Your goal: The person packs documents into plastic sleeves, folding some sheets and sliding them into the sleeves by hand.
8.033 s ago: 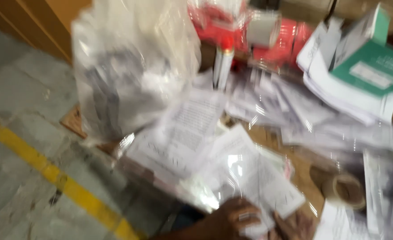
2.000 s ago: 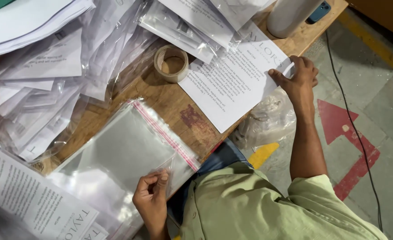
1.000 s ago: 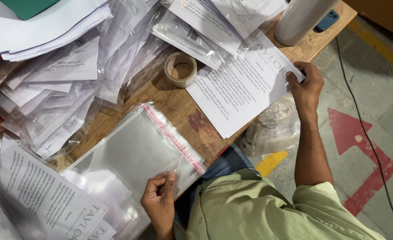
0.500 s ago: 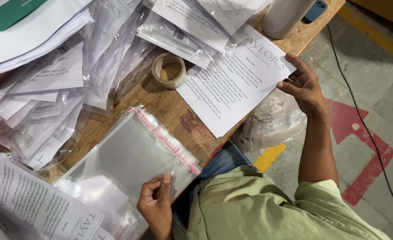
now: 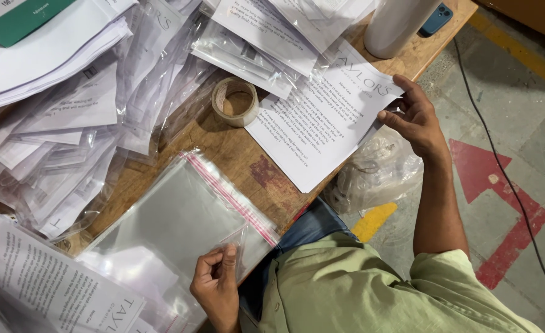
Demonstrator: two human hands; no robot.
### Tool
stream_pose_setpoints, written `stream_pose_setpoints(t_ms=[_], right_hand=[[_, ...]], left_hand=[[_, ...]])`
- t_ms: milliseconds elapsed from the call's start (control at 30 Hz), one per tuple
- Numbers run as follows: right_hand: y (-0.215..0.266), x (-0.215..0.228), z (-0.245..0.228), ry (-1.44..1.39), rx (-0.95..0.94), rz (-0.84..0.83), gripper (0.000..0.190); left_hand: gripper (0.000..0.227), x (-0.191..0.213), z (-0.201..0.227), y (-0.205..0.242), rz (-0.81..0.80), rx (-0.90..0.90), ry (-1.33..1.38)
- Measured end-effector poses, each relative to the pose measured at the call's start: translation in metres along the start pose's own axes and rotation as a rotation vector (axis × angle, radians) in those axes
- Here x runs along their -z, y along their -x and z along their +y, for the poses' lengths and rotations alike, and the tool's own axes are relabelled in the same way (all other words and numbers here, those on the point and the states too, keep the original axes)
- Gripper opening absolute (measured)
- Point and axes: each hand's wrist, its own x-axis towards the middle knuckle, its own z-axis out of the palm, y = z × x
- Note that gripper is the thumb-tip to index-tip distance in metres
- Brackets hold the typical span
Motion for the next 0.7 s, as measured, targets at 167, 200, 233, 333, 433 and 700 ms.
stream_pose_setpoints(t_ms=[167, 200, 233, 333, 433, 700], right_hand=[[0.002, -0.008, -0.009, 0.005, 0.038, 0.003, 0.087], [0.002, -0.012, -0.014, -0.006, 0.045, 0.009, 0.089], [0.002, -0.012, -0.013, -0.007, 0.048, 0.011, 0.089], [0.001, -0.013, -0.01, -0.01, 0.057, 0.029, 0.087], [-0.001, -0.011, -0.003, -0.01, 0.055, 0.042, 0.084], [-0.004, -0.014, 0.001, 0.026, 0.101, 0.047, 0.084]], left_hand=[[0.024, 0.001, -0.009, 0.0, -0.013, -0.02, 0.053], [0.024, 0.0, -0.009, 0.0, -0.018, -0.024, 0.079], [0.024, 0.001, -0.013, 0.0, -0.02, -0.027, 0.081], [0.024, 0.002, -0.023, -0.003, -0.031, -0.05, 0.086], [0.024, 0.002, -0.026, -0.003, -0.026, -0.038, 0.039], [0.025, -0.002, -0.026, -0.003, 0.017, -0.02, 0.039]])
